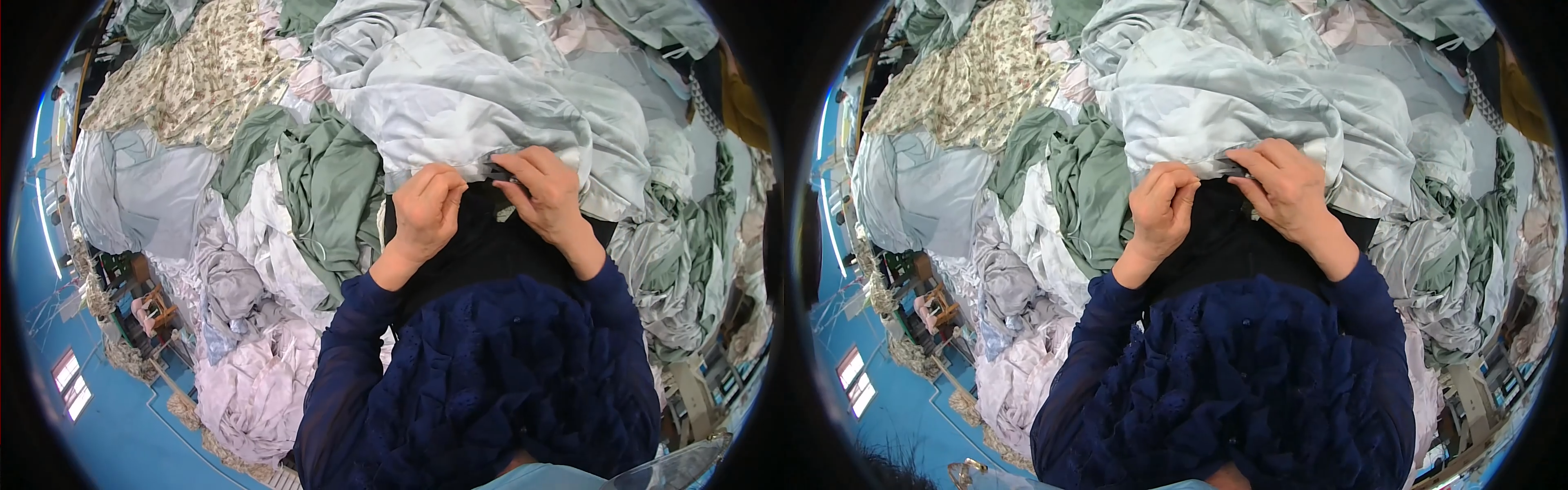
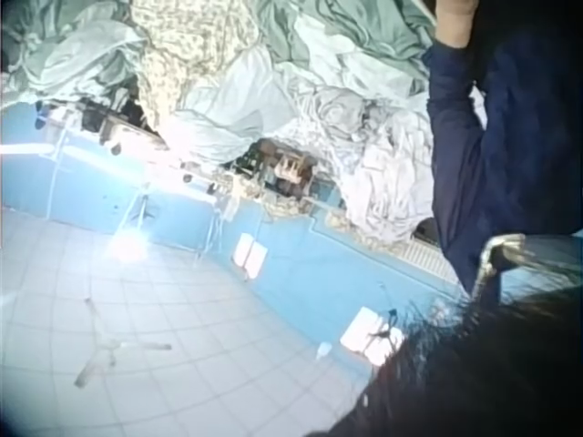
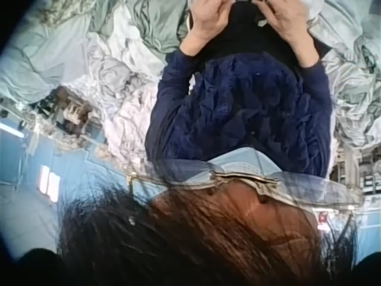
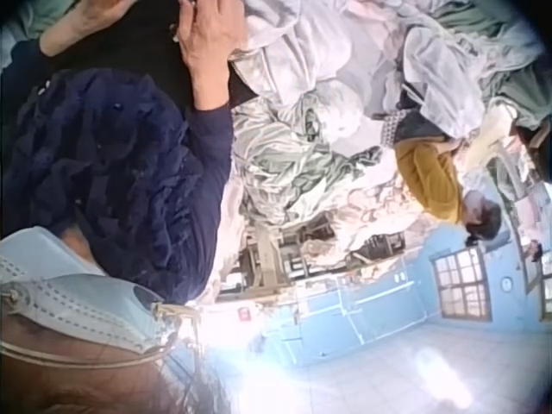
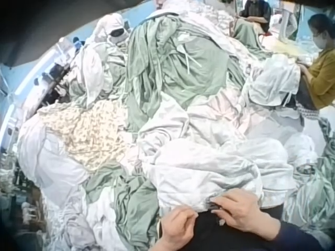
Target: Trimming loose threads from fabric pieces using snips in a factory setting.
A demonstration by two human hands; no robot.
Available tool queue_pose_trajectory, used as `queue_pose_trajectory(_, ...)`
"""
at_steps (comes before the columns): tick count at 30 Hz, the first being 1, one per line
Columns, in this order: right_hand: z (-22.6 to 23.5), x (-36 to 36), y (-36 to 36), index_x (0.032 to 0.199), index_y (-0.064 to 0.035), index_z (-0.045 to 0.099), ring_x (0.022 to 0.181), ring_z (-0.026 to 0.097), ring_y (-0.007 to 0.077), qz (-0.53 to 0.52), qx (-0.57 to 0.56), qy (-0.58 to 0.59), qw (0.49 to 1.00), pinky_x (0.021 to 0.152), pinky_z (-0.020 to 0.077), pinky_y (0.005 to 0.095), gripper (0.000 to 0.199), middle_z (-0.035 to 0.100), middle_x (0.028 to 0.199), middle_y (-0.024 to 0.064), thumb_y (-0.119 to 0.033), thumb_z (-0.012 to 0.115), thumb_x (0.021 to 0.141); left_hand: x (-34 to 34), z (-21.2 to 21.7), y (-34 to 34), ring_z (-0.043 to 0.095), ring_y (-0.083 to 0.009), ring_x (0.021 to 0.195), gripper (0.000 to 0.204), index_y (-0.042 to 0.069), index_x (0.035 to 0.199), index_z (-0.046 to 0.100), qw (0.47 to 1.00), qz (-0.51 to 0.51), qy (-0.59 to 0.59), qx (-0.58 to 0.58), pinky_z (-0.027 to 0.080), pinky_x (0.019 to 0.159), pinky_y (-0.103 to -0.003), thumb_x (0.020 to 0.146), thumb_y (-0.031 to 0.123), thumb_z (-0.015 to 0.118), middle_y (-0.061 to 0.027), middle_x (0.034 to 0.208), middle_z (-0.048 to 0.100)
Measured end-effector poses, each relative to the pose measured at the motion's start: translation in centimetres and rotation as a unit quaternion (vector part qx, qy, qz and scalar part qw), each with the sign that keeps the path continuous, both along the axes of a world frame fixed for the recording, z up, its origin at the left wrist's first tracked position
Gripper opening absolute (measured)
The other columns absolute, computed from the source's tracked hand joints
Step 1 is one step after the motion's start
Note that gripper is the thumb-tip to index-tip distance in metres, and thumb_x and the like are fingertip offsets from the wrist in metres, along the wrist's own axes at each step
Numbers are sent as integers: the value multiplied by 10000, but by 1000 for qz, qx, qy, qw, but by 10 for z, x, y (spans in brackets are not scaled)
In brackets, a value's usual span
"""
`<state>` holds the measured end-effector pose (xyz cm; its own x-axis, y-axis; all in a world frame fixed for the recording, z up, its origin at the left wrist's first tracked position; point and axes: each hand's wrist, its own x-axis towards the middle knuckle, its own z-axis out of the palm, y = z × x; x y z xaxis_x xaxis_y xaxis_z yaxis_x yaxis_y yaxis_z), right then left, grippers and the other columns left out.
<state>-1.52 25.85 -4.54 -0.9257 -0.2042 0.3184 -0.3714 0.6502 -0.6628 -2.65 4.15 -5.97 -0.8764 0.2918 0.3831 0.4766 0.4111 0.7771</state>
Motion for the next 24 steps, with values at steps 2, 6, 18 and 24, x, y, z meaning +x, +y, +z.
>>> queue_pose_trajectory(2, -5, -3, -4, 1100, -109, 737, 764, 626, 251, 5, -11, -8, 1000, 624, 497, 347, 359, 666, 922, 74, -90, 821, 751, 0, -1, -1, 642, -315, 704, 150, 14, 870, 613, 1000, 2, 1, 2, 505, 611, -373, 795, -40, 731, -118, 858, 650)
queue_pose_trajectory(6, -4, -12, -12, 1080, -125, 749, 779, 623, 245, 20, -38, -20, 999, 629, 492, 345, 365, 660, 901, 60, -70, 824, 727, 0, -1, -2, 647, -313, 714, 145, 8, 872, 611, 1000, 2, -9, 9, 508, 616, -369, 802, -39, 728, -121, 861, 651)
queue_pose_trajectory(18, -13, -18, -20, 1039, -146, 757, 765, 610, 228, 17, -41, 1, 999, 623, 485, 341, 351, 644, 861, 32, -57, 834, 708, 1, -1, -3, 650, -309, 720, 137, 10, 867, 607, 1000, -4, -12, 16, 512, 622, -366, 806, -40, 719, -117, 864, 651)
queue_pose_trajectory(24, -14, -14, -11, 1070, -104, 752, 805, 634, 203, -16, -91, -68, 993, 668, 514, 306, 321, 655, 899, 62, -20, 807, 765, 4, 6, -2, 654, -315, 723, 137, 19, 863, 613, 1000, -21, -17, 6, 517, 624, -373, 794, -41, 715, -118, 864, 652)
